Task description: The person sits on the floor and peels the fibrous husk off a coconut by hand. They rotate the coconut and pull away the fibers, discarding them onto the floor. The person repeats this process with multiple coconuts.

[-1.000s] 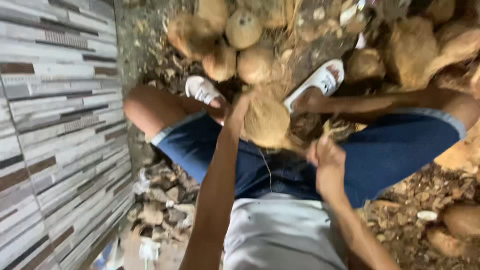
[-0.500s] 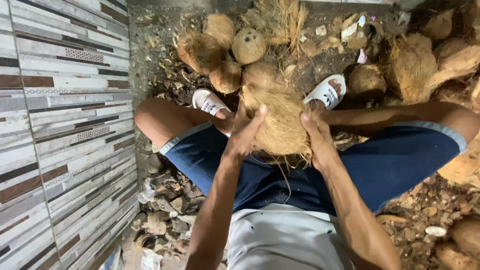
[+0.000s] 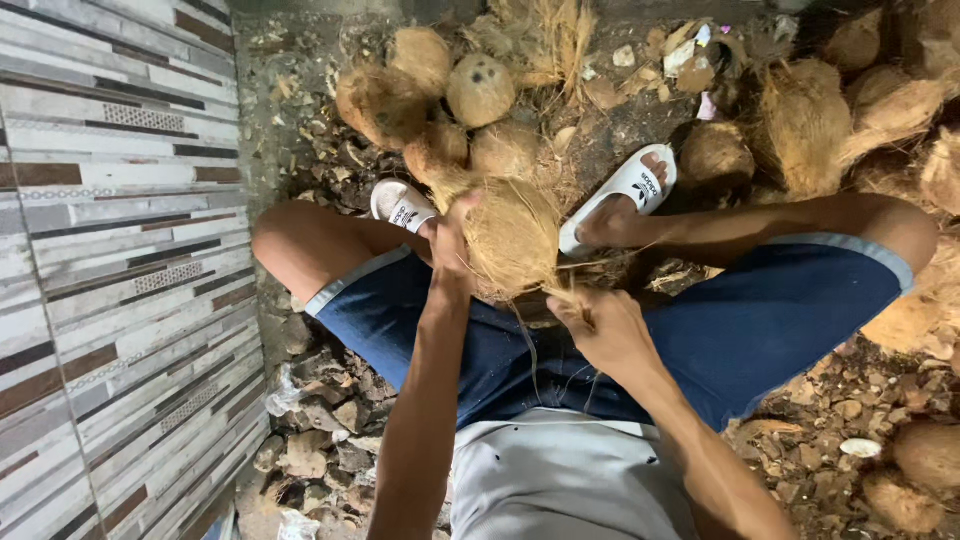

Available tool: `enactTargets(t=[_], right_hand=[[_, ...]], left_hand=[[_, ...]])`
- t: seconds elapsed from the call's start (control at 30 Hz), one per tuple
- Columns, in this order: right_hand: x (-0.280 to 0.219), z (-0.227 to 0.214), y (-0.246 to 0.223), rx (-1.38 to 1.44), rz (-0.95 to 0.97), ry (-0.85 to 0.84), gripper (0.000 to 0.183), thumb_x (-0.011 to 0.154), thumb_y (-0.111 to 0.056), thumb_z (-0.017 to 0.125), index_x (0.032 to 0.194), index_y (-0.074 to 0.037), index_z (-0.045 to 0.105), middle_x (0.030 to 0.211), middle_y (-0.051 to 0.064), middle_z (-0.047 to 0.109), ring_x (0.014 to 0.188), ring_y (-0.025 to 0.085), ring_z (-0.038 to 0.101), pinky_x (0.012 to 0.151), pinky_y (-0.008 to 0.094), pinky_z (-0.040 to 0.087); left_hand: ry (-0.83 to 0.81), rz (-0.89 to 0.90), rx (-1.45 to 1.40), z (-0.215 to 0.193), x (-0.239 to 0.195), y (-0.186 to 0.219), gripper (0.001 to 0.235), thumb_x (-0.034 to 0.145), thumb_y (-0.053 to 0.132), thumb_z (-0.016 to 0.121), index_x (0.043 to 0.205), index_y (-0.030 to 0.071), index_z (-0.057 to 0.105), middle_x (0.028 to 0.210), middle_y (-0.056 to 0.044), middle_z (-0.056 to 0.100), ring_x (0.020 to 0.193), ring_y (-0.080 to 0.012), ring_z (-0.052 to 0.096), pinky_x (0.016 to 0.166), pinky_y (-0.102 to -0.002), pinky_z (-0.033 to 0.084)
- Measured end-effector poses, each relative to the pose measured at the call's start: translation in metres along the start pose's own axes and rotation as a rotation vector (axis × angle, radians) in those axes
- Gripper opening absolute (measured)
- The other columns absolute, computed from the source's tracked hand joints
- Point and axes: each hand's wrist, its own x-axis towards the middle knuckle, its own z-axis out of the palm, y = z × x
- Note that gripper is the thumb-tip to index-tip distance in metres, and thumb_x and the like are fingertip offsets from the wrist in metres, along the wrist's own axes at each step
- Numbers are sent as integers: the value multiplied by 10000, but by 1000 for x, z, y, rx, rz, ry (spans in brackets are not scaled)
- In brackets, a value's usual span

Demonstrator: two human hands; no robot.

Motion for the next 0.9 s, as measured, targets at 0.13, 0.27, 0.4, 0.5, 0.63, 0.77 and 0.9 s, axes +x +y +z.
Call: enactTargets(t=[0.13,0.27,0.4,0.5,0.63,0.77,0.9], right_hand=[[-30,2,22,344,123,177,155,843,-155,673,734,-73,746,545,97,582,540,234,570,514,364,443],[-61,-22,97,614,35,361,160,810,-33,672,652,-50,654,517,23,498,490,116,407,451,247,366],[-35,-48,72,612,125,441,362,904,-101,588,552,-142,518,412,-22,392,358,61,308,355,203,223],[-14,-55,62,581,41,338,536,949,-112,575,445,-132,395,378,-10,301,336,54,232,373,197,180],[13,-44,38,584,-80,272,511,972,-101,590,486,-135,435,419,-31,320,373,48,254,394,195,238],[35,-30,6,581,-67,245,383,1020,-174,592,648,-103,539,477,-41,387,397,57,327,401,181,293],[66,-25,-16,486,64,201,285,1028,-227,585,789,-72,604,508,-9,430,412,95,387,452,239,371]], left_hand=[[375,517,127,6,1,-1,271,698,273,796,738,61,632,644,-136,629,485,-243,554,433,-282,496],[223,525,57,21,-8,16,270,794,310,707,864,54,661,768,-171,664,628,-254,626,573,-284,536],[134,528,43,10,-19,36,308,866,339,641,958,48,683,861,-197,690,735,-263,680,678,-286,566],[40,554,-9,2,-4,51,369,939,369,575,1053,42,705,955,-223,715,841,-273,734,782,-288,596],[33,300,31,-44,57,30,598,717,363,798,1172,1,655,990,-227,703,911,-313,705,812,-421,580],[-68,212,259,-30,17,47,836,659,473,893,1297,32,583,1096,-217,659,1070,-361,655,914,-503,527],[-5,167,477,-34,22,28,1085,702,547,847,1450,-78,371,1115,-293,618,1064,-352,642,964,-477,497]])
